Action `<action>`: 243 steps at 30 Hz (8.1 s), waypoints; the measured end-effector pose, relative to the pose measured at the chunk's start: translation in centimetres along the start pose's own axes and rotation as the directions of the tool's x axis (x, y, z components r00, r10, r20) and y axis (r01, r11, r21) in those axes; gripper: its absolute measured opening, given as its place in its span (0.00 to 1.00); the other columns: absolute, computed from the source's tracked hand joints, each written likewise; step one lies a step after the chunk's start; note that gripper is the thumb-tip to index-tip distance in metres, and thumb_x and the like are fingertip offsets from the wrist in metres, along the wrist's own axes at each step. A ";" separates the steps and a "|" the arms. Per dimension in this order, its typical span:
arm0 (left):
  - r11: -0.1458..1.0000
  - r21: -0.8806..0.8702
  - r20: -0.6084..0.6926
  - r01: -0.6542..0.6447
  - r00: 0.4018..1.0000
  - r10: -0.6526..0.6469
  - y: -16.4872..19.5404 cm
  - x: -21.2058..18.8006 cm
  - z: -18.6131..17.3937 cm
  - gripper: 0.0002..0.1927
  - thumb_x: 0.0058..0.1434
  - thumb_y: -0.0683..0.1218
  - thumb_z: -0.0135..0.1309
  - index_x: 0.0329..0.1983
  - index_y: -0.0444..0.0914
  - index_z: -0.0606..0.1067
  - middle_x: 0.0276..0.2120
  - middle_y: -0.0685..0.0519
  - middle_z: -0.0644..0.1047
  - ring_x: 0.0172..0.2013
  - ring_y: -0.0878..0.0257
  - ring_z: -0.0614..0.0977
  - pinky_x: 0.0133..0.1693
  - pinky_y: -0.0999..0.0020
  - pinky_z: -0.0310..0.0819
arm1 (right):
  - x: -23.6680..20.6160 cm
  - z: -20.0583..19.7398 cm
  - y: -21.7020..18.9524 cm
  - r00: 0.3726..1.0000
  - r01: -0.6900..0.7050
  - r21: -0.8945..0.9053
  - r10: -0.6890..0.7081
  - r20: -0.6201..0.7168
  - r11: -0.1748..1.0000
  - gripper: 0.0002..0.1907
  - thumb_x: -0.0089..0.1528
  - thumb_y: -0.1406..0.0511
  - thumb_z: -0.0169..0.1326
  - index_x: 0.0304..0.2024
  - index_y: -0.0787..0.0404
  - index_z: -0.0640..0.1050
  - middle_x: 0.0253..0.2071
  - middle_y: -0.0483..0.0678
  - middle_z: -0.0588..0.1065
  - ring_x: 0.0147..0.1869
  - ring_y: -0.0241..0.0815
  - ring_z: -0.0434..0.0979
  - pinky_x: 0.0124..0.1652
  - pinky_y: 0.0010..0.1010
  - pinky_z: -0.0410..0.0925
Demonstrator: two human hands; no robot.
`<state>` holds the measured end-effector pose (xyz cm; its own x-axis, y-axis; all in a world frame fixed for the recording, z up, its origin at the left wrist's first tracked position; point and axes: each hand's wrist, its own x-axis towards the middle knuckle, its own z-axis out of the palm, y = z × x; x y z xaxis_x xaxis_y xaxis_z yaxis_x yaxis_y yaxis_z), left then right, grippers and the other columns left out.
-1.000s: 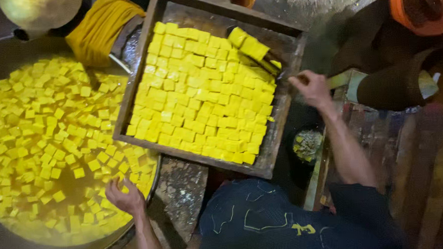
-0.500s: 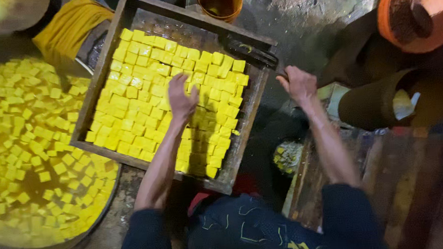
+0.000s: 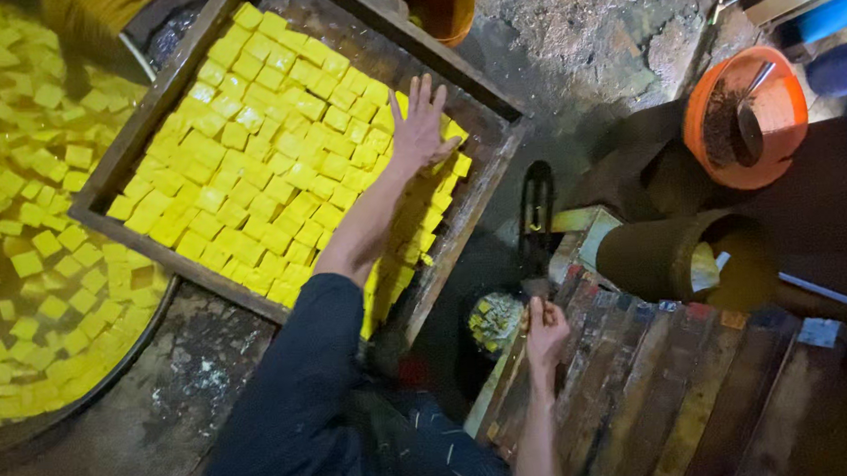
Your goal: The person uses a slotted skimmer to scoop fried yellow tofu cubes out of a large vat of hot liquid and transfers them into a wooden tray, arranging the cubes in rows. The person occasionally steadies the tray by hand and stacks filled trays aside.
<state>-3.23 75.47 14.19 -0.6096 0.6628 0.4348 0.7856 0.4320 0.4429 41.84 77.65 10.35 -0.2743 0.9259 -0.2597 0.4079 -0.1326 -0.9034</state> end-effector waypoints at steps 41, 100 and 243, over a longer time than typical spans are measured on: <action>0.247 0.179 -0.100 0.952 0.267 -0.959 -31.5 -53.8 -36.0 0.29 0.65 0.61 0.52 0.61 0.37 0.73 0.70 0.42 0.62 0.71 0.45 0.59 0.64 0.40 0.54 | -34.4 69.2 -17.2 0.230 0.143 0.085 -0.117 0.966 0.986 0.16 0.68 0.59 0.56 0.47 0.68 0.78 0.28 0.45 0.76 0.28 0.31 0.74 0.29 0.26 0.69; 0.343 0.197 -0.382 0.918 0.394 -0.836 -29.5 -53.1 -39.6 0.27 0.64 0.55 0.57 0.60 0.34 0.74 0.65 0.38 0.68 0.68 0.40 0.62 0.65 0.40 0.54 | -26.5 54.0 -13.3 0.265 0.537 -0.113 -0.041 0.963 0.836 0.18 0.67 0.55 0.57 0.43 0.65 0.81 0.28 0.51 0.78 0.31 0.39 0.75 0.31 0.32 0.68; 0.354 0.026 -0.091 0.935 0.355 -0.931 -34.8 -57.1 -42.8 0.37 0.60 0.65 0.56 0.61 0.34 0.71 0.71 0.40 0.60 0.72 0.44 0.56 0.66 0.44 0.53 | -44.3 84.6 -8.0 0.171 0.358 -0.151 0.094 0.981 0.921 0.21 0.68 0.54 0.57 0.41 0.69 0.77 0.28 0.47 0.75 0.29 0.35 0.72 0.30 0.29 0.66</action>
<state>-0.33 -3.61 7.49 -0.9569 -0.2223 -0.1870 -0.2893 0.7885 0.5428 -22.95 7.78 0.19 -0.8626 -0.2006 -0.4645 0.4093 0.2631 -0.8736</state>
